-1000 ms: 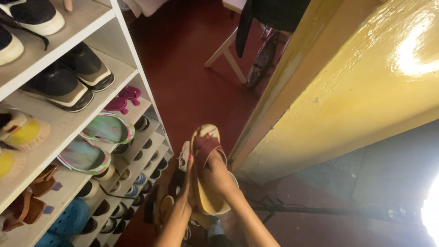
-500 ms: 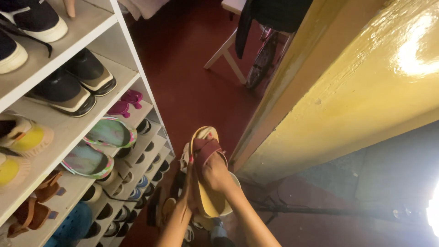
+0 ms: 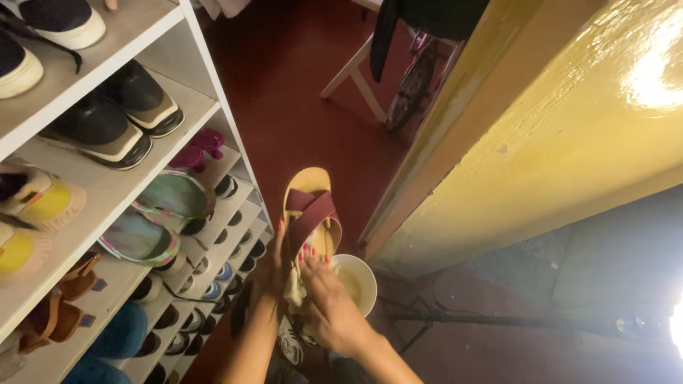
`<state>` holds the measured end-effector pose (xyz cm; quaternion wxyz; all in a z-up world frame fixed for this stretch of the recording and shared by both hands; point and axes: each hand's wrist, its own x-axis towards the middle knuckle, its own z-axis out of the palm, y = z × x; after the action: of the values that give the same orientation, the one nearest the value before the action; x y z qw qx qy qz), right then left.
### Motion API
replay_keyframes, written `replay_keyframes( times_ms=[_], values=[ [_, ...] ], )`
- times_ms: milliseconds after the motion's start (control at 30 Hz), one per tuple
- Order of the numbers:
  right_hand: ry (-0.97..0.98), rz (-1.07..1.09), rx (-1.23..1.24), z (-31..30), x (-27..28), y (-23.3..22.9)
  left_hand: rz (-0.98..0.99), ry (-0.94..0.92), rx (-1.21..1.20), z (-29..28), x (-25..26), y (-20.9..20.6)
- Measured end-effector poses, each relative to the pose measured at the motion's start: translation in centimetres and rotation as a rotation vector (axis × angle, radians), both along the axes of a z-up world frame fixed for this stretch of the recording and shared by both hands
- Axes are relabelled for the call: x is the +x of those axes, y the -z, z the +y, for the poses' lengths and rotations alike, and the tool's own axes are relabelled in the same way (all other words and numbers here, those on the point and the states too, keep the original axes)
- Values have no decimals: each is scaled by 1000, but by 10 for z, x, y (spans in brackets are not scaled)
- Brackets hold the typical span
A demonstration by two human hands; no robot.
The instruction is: The person wipes the sides and soles of white sneakers and maroon sandals using a cloth and a bucket of liquid.
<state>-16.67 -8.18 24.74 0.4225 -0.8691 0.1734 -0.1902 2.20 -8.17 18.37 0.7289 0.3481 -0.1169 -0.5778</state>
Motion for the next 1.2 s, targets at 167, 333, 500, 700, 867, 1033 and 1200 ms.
replay_keyframes(
  times_ms=[167,333,500,700,867,1033,1200],
  values=[
    [113,-285,-154,-33,39,-19,-50,19,84,15,-22,13],
    [189,-158,82,-47,43,-17,-47,-8,113,19,-34,22],
    [19,-60,46,2,-8,-1,-7,-28,38,4,-14,6],
    [62,-107,-32,-12,-2,-1,-47,-16,46,3,-28,10],
    [196,-199,37,-34,17,-14,-77,-68,47,2,-41,63],
    [70,-200,-85,-7,-11,-1,128,-78,-31,-9,-12,102],
    [-62,-158,-215,8,-55,25,-75,-175,249,0,-9,44]
  ],
)
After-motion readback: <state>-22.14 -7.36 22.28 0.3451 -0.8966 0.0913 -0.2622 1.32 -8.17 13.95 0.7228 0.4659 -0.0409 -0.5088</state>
